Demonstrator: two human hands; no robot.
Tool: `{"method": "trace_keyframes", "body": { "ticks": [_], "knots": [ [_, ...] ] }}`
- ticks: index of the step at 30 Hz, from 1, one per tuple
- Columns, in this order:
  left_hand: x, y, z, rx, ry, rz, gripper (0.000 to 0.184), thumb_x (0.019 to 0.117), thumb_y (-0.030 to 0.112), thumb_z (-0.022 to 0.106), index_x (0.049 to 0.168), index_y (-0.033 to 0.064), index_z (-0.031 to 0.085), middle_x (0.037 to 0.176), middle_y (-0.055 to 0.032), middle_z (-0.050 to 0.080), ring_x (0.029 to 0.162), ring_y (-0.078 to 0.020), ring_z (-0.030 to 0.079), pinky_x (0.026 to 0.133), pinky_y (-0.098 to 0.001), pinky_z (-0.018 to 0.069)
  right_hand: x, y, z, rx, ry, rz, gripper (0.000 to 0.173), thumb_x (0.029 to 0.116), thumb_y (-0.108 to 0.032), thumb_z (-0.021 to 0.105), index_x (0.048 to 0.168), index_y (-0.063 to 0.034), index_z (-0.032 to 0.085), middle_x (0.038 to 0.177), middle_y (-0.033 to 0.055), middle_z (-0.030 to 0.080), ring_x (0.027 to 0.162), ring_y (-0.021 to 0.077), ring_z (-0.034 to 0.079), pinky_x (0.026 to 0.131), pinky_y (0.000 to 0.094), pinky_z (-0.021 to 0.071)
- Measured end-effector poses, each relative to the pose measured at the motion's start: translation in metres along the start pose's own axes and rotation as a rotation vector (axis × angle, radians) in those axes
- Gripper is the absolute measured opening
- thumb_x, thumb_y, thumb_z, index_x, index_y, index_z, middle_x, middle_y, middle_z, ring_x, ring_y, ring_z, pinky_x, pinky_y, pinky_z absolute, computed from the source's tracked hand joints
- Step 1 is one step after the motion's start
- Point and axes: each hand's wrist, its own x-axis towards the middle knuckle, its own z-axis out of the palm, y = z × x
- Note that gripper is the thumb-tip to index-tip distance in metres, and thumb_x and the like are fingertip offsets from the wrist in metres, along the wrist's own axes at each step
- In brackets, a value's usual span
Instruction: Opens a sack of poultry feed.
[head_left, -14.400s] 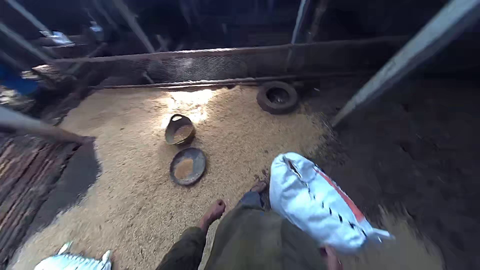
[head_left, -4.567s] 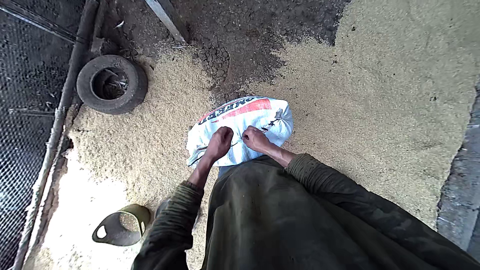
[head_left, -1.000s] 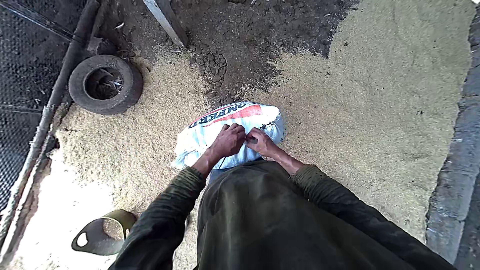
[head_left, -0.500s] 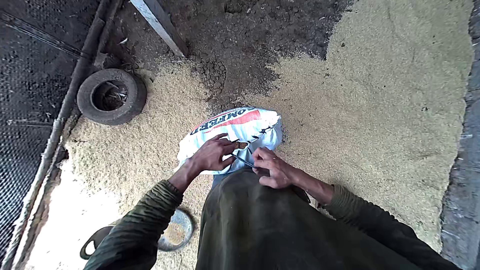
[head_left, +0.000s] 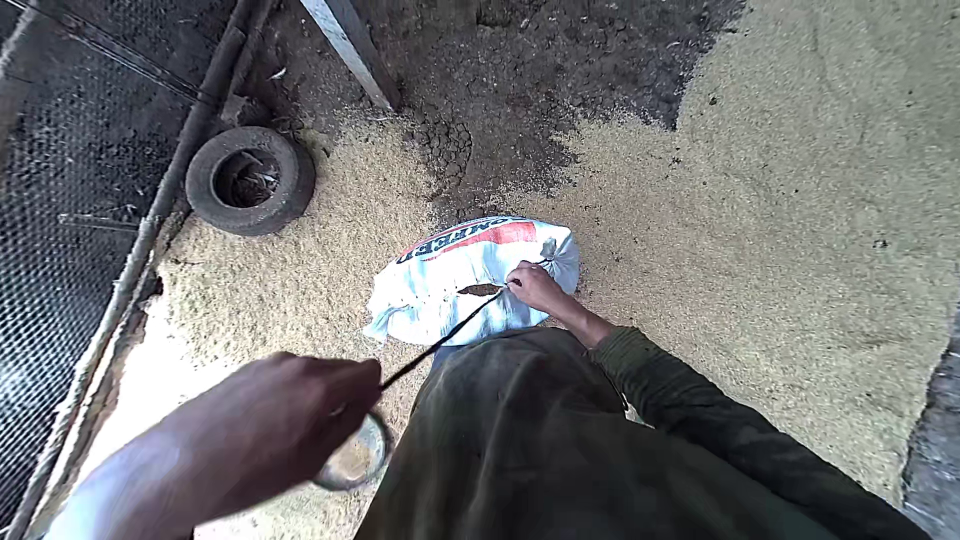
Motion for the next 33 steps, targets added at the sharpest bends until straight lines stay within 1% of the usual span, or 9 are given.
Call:
{"method": "trace_keyframes", "body": {
  "ticks": [3, 5, 7, 12, 16, 20, 27, 30, 33],
  "knots": [
    [0.010, -0.040, 0.022, 0.030, -0.397, -0.454, 0.022, 0.1018, 0.026, 0.059, 0.094, 0.0092, 0.072, 0.085, -0.0150, 0.069, 0.083, -0.0377, 0.068, 0.071, -0.0599, 0.0502, 0.009, -0.003, 0.010, -0.087, -0.060, 0.048, 0.032, 0.1052, -0.018, 0.050, 0.123, -0.0009, 0.071, 0.134, 0.0226, 0.062, 0.128, 0.0368, 0.058, 0.109, 0.0525, 0.0443],
    [0.016, -0.066, 0.052, 0.017, -0.386, -0.590, 0.030, 0.1022, 0.030, 0.062, 0.121, 0.0089, 0.073, 0.121, -0.0202, 0.068, 0.119, -0.0433, 0.061, 0.096, -0.0649, 0.0476, 0.008, -0.007, 0.013, -0.139, -0.066, 0.053, 0.032, 0.1054, -0.016, 0.050, 0.121, 0.0025, 0.071, 0.133, 0.0260, 0.061, 0.127, 0.0398, 0.058, 0.107, 0.0544, 0.0456],
    [0.027, -0.078, 0.077, -0.059, -0.285, -0.589, 0.043, 0.1026, 0.031, 0.062, 0.137, 0.0049, 0.063, 0.136, -0.0243, 0.060, 0.133, -0.0450, 0.052, 0.107, -0.0639, 0.0423, 0.006, -0.014, 0.017, -0.189, -0.068, 0.062, 0.032, 0.1058, -0.015, 0.049, 0.120, 0.0055, 0.069, 0.135, 0.0279, 0.058, 0.127, 0.0421, 0.057, 0.106, 0.0559, 0.0462],
    [0.100, -0.055, 0.113, -0.339, -0.135, -0.425, 0.038, 0.1069, 0.022, 0.052, 0.135, -0.0018, 0.061, 0.125, -0.0265, 0.064, 0.120, -0.0423, 0.061, 0.105, -0.0590, 0.0456, 0.006, -0.008, 0.029, -0.196, 0.005, 0.027, 0.031, 0.1033, -0.015, 0.051, 0.118, 0.0047, 0.069, 0.131, 0.0242, 0.062, 0.126, 0.0391, 0.058, 0.106, 0.0529, 0.0465],
    [0.168, -0.045, 0.153, -0.444, 0.083, -0.303, 0.032, 0.1070, 0.014, 0.048, 0.127, -0.0036, 0.065, 0.118, -0.0245, 0.067, 0.110, -0.0367, 0.067, 0.100, -0.0532, 0.0514, -0.009, 0.008, 0.023, 0.161, 0.137, -0.013, 0.025, 0.0979, -0.016, 0.061, 0.108, 0.0041, 0.072, 0.118, 0.0209, 0.067, 0.113, 0.0322, 0.064, 0.102, 0.0471, 0.0491],
    [0.225, -0.038, 0.189, -0.439, 0.225, -0.134, 0.028, 0.1048, 0.012, 0.055, 0.125, -0.0017, 0.069, 0.120, -0.0224, 0.067, 0.116, -0.0362, 0.065, 0.102, -0.0529, 0.0511, -0.030, 0.018, 0.016, 0.371, 0.282, -0.121, 0.021, 0.0958, -0.013, 0.066, 0.105, 0.0047, 0.073, 0.114, 0.0195, 0.069, 0.104, 0.0258, 0.067, 0.096, 0.0408, 0.0542],
    [0.254, -0.053, 0.203, -0.239, 0.088, 0.049, 0.024, 0.1035, 0.018, 0.058, 0.111, 0.0016, 0.074, 0.116, -0.0198, 0.069, 0.117, -0.0377, 0.063, 0.100, -0.0541, 0.0500, -0.042, 0.034, 0.015, 0.477, 0.225, -0.191, 0.023, 0.0996, -0.009, 0.056, 0.109, 0.0075, 0.070, 0.120, 0.0205, 0.063, 0.108, 0.0223, 0.063, 0.096, 0.0344, 0.0516],
    [0.257, -0.049, 0.185, -0.121, -0.025, 0.138, 0.023, 0.0973, 0.020, 0.059, 0.104, 0.0053, 0.076, 0.113, -0.0158, 0.067, 0.114, -0.0364, 0.060, 0.092, -0.0571, 0.0462, -0.035, 0.026, 0.008, 0.360, 0.146, -0.195, 0.027, 0.0985, -0.009, 0.057, 0.115, 0.0086, 0.069, 0.126, 0.0242, 0.061, 0.117, 0.0305, 0.060, 0.104, 0.0419, 0.0480],
    [0.249, -0.019, 0.158, -0.014, -0.086, 0.224, 0.025, 0.0935, 0.024, 0.061, 0.092, 0.0033, 0.074, 0.114, -0.0146, 0.071, 0.112, -0.0335, 0.063, 0.097, -0.0562, 0.0428, -0.034, 0.022, 0.006, 0.263, 0.112, -0.213, 0.036, 0.0957, -0.014, 0.066, 0.124, 0.0073, 0.066, 0.129, 0.0265, 0.059, 0.124, 0.0366, 0.057, 0.110, 0.0489, 0.0446]
  ]
}}
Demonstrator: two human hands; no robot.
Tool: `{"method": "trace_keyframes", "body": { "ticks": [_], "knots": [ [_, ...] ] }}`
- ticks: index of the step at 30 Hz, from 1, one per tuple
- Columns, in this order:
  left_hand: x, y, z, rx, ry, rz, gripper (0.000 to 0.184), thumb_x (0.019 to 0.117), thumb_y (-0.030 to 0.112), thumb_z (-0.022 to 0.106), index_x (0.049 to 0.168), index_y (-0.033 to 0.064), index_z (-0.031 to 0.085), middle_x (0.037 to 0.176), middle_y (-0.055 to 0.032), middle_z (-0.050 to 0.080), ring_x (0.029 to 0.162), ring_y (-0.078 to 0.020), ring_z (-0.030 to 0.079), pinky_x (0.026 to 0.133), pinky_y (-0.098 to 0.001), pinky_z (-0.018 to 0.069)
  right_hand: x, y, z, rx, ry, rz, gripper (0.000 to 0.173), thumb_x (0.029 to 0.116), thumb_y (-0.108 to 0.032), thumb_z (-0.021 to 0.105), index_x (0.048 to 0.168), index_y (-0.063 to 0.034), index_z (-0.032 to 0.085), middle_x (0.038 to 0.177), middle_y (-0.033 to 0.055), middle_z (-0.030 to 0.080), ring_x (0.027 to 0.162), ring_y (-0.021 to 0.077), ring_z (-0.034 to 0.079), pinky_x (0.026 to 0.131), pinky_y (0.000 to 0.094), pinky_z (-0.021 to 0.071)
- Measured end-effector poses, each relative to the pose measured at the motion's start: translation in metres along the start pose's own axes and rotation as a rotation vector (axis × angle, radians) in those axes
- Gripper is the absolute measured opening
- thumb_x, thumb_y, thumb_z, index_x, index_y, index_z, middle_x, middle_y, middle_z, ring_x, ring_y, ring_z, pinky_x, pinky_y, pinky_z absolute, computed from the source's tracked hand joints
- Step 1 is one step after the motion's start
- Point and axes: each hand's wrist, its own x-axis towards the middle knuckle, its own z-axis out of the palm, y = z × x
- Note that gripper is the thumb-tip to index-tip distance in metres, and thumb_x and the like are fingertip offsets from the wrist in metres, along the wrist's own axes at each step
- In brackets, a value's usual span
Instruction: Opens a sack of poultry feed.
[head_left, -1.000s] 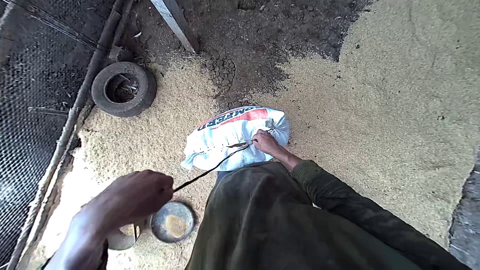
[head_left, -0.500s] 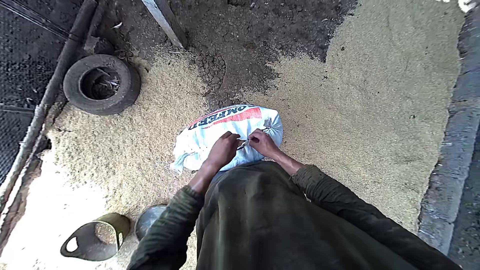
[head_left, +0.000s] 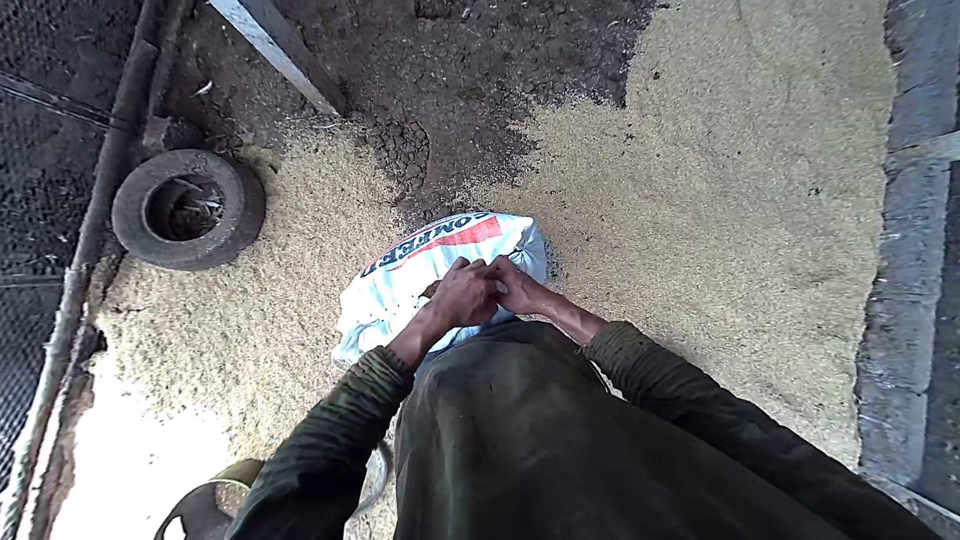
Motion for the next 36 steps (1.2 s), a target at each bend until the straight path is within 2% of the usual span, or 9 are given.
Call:
{"method": "trace_keyframes", "body": {
  "ticks": [4, 12, 14, 17, 21, 26, 30, 33, 36],
  "knots": [
    [-0.019, 0.011, -0.022, 0.017, -0.012, 0.043, 0.027, 0.0909, 0.024, 0.063, 0.109, 0.0069, 0.075, 0.100, -0.0145, 0.070, 0.101, -0.0326, 0.066, 0.100, -0.0565, 0.0425, -0.022, -0.012, 0.004, 0.023, 0.027, -0.163, 0.031, 0.0915, -0.013, 0.066, 0.113, 0.0091, 0.071, 0.124, 0.0291, 0.060, 0.123, 0.0388, 0.056, 0.107, 0.0500, 0.0444],
    [-0.055, -0.088, 0.000, -0.041, 0.177, 0.091, 0.034, 0.0925, 0.031, 0.070, 0.080, -0.0005, 0.070, 0.099, -0.0175, 0.072, 0.113, -0.0347, 0.067, 0.118, -0.0596, 0.0348, -0.092, -0.050, -0.025, 0.061, 0.048, -0.387, 0.021, 0.0797, -0.016, 0.064, 0.081, 0.0035, 0.071, 0.104, 0.0207, 0.060, 0.107, 0.0337, 0.055, 0.096, 0.0465, 0.0435],
    [-0.068, -0.052, -0.027, -0.070, 0.315, 0.202, 0.042, 0.0962, 0.034, 0.062, 0.069, 0.0026, 0.062, 0.076, -0.0118, 0.066, 0.084, -0.0274, 0.069, 0.094, -0.0499, 0.0533, -0.097, -0.054, -0.042, 0.117, 0.066, -0.472, 0.024, 0.0837, -0.021, 0.060, 0.080, 0.0006, 0.072, 0.102, 0.0182, 0.060, 0.107, 0.0286, 0.055, 0.097, 0.0416, 0.0435],
    [-0.125, 0.033, -0.087, -0.197, 0.331, 0.234, 0.050, 0.1028, 0.048, 0.052, 0.070, 0.0107, 0.052, 0.056, -0.0015, 0.045, 0.049, -0.0146, 0.048, 0.044, -0.0334, 0.0395, -0.089, -0.056, -0.057, 0.255, 0.034, -0.423, 0.037, 0.0904, -0.021, 0.049, 0.103, 0.0039, 0.074, 0.111, 0.0166, 0.066, 0.107, 0.0187, 0.060, 0.096, 0.0341, 0.0493],
    [-0.206, 0.092, -0.160, -0.128, 0.206, 0.237, 0.039, 0.1041, 0.048, 0.053, 0.085, 0.0141, 0.059, 0.063, -0.0004, 0.052, 0.050, -0.0141, 0.052, 0.044, -0.0324, 0.0399, -0.025, -0.025, -0.042, 0.041, 0.122, 0.078, 0.031, 0.1025, -0.012, 0.052, 0.125, -0.0005, 0.070, 0.120, 0.0193, 0.068, 0.103, 0.0270, 0.068, 0.094, 0.0426, 0.0546],
    [-0.248, 0.042, -0.162, -0.001, 0.191, -0.209, 0.036, 0.1022, 0.039, 0.047, 0.075, 0.0185, 0.057, 0.057, 0.0056, 0.047, 0.046, -0.0087, 0.046, 0.040, -0.0306, 0.0356, 0.028, -0.003, -0.010, -0.254, -0.051, 0.273, 0.032, 0.1055, -0.021, 0.053, 0.124, -0.0009, 0.070, 0.131, 0.0230, 0.062, 0.126, 0.0368, 0.059, 0.110, 0.0522, 0.0449],
    [-0.244, 0.015, -0.129, 0.024, 0.199, -0.516, 0.036, 0.1022, 0.036, 0.052, 0.109, 0.0086, 0.074, 0.103, -0.0137, 0.070, 0.094, -0.0357, 0.070, 0.078, -0.0643, 0.0540, 0.036, 0.000, 0.005, -0.389, -0.072, 0.311, 0.031, 0.1056, -0.016, 0.051, 0.122, 0.0023, 0.069, 0.134, 0.0261, 0.060, 0.130, 0.0406, 0.056, 0.110, 0.0548, 0.0441],
    [-0.221, 0.047, -0.112, -0.236, 0.580, -0.143, 0.034, 0.1065, 0.031, 0.046, 0.114, 0.0119, 0.073, 0.112, -0.0031, 0.072, 0.102, -0.0121, 0.069, 0.089, -0.0354, 0.0575, 0.033, -0.002, 0.011, -0.408, -0.081, 0.301, 0.030, 0.1048, -0.011, 0.049, 0.121, 0.0044, 0.069, 0.134, 0.0270, 0.058, 0.131, 0.0412, 0.054, 0.110, 0.0549, 0.0426],
    [-0.192, 0.127, -0.115, -0.849, 0.764, 0.349, 0.034, 0.1109, 0.029, 0.043, 0.121, 0.0122, 0.070, 0.121, -0.0012, 0.073, 0.115, -0.0137, 0.068, 0.100, -0.0317, 0.0569, 0.026, 0.007, 0.005, -0.268, -0.058, 0.267, 0.027, 0.1041, -0.013, 0.051, 0.115, 0.0033, 0.071, 0.131, 0.0228, 0.062, 0.130, 0.0362, 0.056, 0.112, 0.0514, 0.0432]
  ]
}}
